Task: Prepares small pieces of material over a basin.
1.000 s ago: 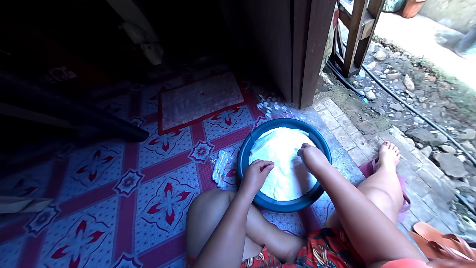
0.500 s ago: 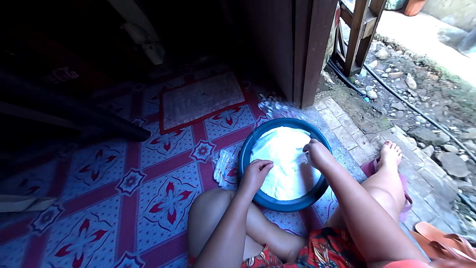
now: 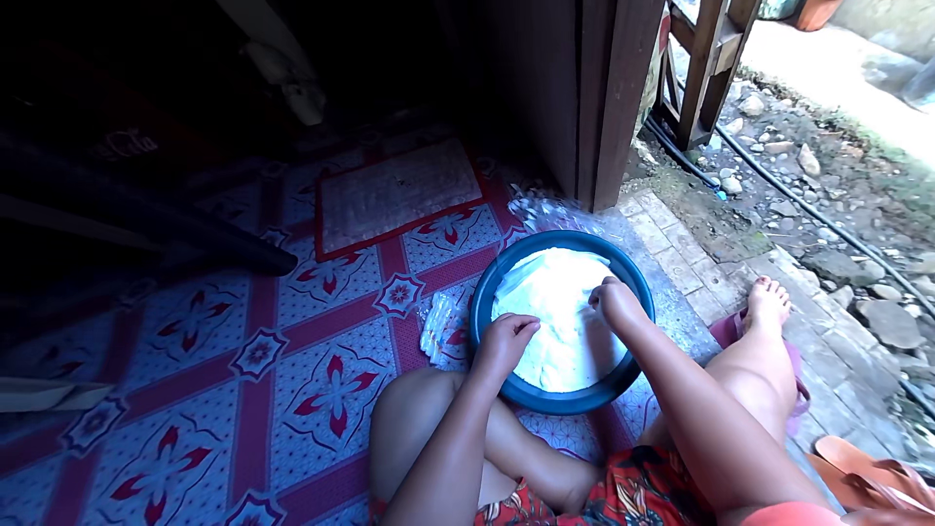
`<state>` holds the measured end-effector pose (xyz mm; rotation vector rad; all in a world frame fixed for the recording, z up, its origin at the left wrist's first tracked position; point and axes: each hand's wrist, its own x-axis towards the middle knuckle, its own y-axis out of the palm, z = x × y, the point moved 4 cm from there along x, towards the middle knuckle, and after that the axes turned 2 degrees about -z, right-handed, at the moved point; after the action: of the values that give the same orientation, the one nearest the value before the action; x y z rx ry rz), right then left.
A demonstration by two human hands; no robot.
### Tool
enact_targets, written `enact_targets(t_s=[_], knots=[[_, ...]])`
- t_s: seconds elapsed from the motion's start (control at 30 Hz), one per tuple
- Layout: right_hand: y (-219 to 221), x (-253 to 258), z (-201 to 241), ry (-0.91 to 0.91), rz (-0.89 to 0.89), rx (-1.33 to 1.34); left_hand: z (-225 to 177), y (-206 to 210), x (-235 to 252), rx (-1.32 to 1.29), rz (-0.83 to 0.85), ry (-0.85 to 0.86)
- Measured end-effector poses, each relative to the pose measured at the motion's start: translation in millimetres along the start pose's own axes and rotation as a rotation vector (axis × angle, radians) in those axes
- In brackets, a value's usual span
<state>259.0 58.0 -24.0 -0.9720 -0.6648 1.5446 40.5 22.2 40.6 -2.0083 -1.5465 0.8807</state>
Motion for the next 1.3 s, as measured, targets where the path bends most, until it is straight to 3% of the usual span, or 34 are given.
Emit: enact_targets(t_s=[0.2,0.6,0.9,1.3], knots=[[-12,3,-13,0.079,-0.011,0.120,-6,2,2,0.028,0.027,-0.008],[-36,-11,0,0.050,-0.070,0.181,-13,6,6,0.075,0.055,0.008],[-30,-10,3,0.004,-0.089,0.173,-15,8,7,0.071,0.060,0.025],[-26,-21,24,-0.190,-0.211,0.129,-23,13,6,0.066,0.105,0.035]])
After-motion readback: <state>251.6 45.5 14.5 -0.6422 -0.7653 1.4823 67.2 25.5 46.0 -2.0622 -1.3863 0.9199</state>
